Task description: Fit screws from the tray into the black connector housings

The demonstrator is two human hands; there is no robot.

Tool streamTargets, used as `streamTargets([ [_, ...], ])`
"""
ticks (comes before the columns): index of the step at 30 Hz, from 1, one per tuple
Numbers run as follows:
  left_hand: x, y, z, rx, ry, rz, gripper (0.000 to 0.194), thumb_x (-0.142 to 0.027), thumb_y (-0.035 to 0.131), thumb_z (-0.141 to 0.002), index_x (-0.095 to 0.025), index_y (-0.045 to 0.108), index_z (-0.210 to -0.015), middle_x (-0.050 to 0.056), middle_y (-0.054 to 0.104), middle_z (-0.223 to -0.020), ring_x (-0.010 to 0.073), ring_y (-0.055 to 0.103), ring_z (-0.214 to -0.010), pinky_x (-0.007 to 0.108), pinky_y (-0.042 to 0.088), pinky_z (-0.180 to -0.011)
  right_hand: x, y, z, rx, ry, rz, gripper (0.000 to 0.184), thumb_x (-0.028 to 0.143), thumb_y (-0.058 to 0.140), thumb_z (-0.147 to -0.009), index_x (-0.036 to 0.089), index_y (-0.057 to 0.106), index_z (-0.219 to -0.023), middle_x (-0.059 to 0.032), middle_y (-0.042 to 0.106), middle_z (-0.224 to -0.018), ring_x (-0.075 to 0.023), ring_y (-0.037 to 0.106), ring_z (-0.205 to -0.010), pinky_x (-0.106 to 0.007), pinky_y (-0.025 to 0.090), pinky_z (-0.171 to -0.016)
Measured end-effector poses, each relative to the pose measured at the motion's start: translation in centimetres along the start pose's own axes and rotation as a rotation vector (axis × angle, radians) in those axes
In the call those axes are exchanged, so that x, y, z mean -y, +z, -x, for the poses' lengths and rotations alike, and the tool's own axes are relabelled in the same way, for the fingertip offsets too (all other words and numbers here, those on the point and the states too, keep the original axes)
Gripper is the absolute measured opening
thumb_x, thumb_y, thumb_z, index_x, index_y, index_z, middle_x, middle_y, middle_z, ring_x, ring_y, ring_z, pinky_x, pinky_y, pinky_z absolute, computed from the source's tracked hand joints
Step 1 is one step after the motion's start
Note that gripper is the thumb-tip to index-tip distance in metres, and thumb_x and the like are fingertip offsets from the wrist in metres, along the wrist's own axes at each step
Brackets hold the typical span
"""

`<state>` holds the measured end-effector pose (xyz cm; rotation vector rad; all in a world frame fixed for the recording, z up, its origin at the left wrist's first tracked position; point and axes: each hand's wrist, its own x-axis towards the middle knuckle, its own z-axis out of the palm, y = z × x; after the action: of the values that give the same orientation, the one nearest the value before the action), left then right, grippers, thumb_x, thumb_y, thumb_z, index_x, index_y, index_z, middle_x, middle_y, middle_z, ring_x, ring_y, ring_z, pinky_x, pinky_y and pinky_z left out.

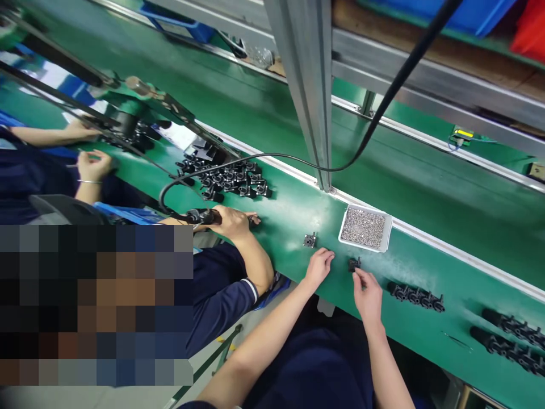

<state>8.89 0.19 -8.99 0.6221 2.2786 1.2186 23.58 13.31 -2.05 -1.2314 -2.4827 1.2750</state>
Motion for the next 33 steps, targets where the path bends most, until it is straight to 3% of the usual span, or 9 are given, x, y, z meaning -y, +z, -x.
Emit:
streamTargets([
  [3,0.6,0.2,-0.1,-0.003,0.073,-0.083,0.028,-0.02,0.048,-0.098,-0.02,0.075,-0.098,0.008,0.066,-0.093,0.0176,0.062,-0.088,0.029,0.051,-0.084,-1.5,-0.8,-0.8,-0.113,-0.038,0.023,0.042,0.05,0.05,-0.094,0.017,0.075,-0.103,-0.0127,0.072,-0.105,-0.0245,0.067,-0.095,-0.037,0.056,-0.083],
  [6,0.5,0.5,-0.1,-0.025,0.06,0.022,0.026,-0.021,0.049,-0.098,-0.019,0.075,-0.101,0.009,0.067,-0.097,0.0173,0.063,-0.091,0.029,0.051,-0.087,-2.1,-1.4,-1.9,-0.11,0.012,0.02,0.044,0.052,0.054,-0.092,0.016,0.074,-0.108,-0.0126,0.073,-0.104,-0.0245,0.068,-0.092,-0.038,0.056,-0.084],
  [12,-1.5,1.5,0.7,-0.015,-0.207,0.398,0.02,-0.029,0.06,-0.093,-0.016,0.075,-0.096,0.006,0.072,-0.084,0.0147,0.064,-0.068,0.026,0.053,-0.066,-1.3,-1.8,-3.6,-0.041,0.138,-0.065,0.065,0.053,0.068,-0.082,0.019,0.056,-0.136,-0.0075,0.076,-0.094,-0.0216,0.07,-0.08,-0.039,0.056,-0.084],
  [16,-3.7,2.7,1.0,-0.033,-0.121,0.46,0.016,-0.026,0.062,-0.092,-0.018,0.076,-0.096,0.008,0.074,-0.102,0.0172,0.068,-0.085,0.028,0.055,-0.074,-1.2,-1.6,-4.4,-0.019,0.154,-0.08,0.072,0.055,0.071,-0.078,0.017,0.054,-0.137,-0.0083,0.076,-0.089,-0.0232,0.07,-0.08,-0.04,0.056,-0.081],
  [24,-6.4,4.5,0.9,-0.07,-0.028,0.294,0.018,-0.02,0.058,-0.093,-0.019,0.076,-0.093,0.007,0.074,-0.092,0.0182,0.067,-0.088,0.031,0.054,-0.086,-2.3,-1.0,-4.7,-0.092,0.092,-0.126,0.074,0.057,0.076,-0.071,0.015,0.058,-0.131,-0.0102,0.075,-0.087,-0.0266,0.07,-0.083,-0.046,0.056,-0.085],
  [26,-6.2,5.1,0.9,-0.053,-0.028,0.254,0.019,-0.02,0.057,-0.092,-0.019,0.076,-0.095,0.008,0.074,-0.091,0.0189,0.067,-0.087,0.031,0.054,-0.085,-3.9,-0.7,-5.1,-0.084,0.165,-0.225,0.079,0.056,0.082,-0.063,0.015,0.06,-0.127,-0.0113,0.075,-0.091,-0.0271,0.07,-0.084,-0.044,0.058,-0.082],
  [30,-5.2,6.0,0.6,-0.034,-0.047,0.239,0.021,-0.021,0.057,-0.092,-0.018,0.077,-0.098,0.009,0.075,-0.092,0.0199,0.068,-0.087,0.032,0.054,-0.085,-7.0,0.5,-6.3,0.099,0.421,-0.445,0.081,0.053,0.089,-0.052,0.015,0.066,-0.119,-0.0161,0.073,-0.108,-0.0267,0.071,-0.081,-0.035,0.059,-0.064],
  [33,-5.3,5.7,0.5,-0.054,-0.042,0.254,0.02,-0.021,0.06,-0.09,-0.018,0.078,-0.096,0.011,0.075,-0.092,0.0207,0.068,-0.088,0.033,0.054,-0.086,-6.6,0.2,-6.1,0.125,0.462,-0.435,0.08,0.056,0.088,-0.05,0.015,0.069,-0.116,-0.0177,0.073,-0.11,-0.0293,0.071,-0.08,-0.037,0.059,-0.061],
])
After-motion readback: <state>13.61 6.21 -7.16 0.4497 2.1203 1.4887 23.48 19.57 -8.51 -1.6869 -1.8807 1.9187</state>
